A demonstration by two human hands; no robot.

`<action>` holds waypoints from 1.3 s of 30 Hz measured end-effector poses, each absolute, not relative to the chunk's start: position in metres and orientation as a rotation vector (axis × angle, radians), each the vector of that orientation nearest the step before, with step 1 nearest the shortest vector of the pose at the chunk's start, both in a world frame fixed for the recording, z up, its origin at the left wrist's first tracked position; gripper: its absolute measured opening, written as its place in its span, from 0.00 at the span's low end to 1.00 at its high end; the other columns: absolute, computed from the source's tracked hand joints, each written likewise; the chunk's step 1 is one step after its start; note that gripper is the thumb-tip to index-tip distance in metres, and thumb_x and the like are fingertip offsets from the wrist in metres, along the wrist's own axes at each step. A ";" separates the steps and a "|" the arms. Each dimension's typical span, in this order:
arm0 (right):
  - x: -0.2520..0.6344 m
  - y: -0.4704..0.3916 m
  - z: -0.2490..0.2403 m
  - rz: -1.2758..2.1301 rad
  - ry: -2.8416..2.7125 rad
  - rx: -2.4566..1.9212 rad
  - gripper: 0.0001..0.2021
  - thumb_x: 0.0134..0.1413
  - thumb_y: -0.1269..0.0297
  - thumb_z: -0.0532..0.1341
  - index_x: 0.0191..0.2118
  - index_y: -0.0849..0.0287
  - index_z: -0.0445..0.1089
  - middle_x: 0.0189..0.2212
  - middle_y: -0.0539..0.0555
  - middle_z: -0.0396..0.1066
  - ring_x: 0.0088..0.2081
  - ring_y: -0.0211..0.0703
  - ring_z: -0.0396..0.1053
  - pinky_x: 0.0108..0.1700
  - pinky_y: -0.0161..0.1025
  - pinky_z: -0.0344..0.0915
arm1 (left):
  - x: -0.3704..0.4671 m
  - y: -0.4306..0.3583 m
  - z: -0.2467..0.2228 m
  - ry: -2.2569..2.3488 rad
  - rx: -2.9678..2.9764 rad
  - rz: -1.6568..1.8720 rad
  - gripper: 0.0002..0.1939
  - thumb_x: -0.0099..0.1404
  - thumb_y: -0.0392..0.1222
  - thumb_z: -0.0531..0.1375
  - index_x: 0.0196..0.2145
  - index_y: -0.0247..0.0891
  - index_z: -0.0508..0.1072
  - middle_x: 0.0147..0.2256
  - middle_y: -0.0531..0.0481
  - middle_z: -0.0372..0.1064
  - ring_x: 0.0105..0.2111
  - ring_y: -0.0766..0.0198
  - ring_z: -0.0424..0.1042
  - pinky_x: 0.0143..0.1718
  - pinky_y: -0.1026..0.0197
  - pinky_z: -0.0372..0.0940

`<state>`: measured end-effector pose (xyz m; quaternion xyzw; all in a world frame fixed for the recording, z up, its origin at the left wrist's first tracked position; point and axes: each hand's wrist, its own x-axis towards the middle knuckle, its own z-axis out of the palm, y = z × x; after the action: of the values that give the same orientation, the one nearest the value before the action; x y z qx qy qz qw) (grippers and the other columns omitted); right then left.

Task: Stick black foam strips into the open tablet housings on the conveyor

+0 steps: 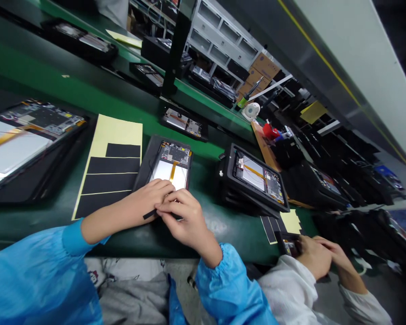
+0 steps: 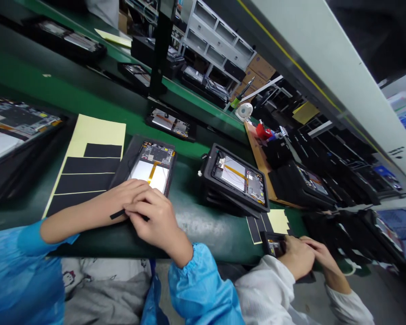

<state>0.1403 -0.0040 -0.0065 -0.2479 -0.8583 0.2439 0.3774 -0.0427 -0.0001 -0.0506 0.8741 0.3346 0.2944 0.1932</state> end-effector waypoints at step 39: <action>0.159 0.048 -0.008 1.586 -1.547 -1.777 0.09 0.47 0.69 0.66 0.20 0.60 0.68 0.10 0.40 0.57 0.13 0.28 0.51 0.15 0.28 0.49 | -0.026 -0.006 -0.073 1.301 2.457 1.103 0.16 0.75 0.39 0.51 0.39 0.40 0.80 0.40 0.44 0.72 0.43 0.52 0.67 0.44 0.51 0.62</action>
<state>0.1586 0.0484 -0.0080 -0.6184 -0.5387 0.5521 0.1502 -0.0264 -0.0061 -0.0728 0.8191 0.4337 0.3678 0.0753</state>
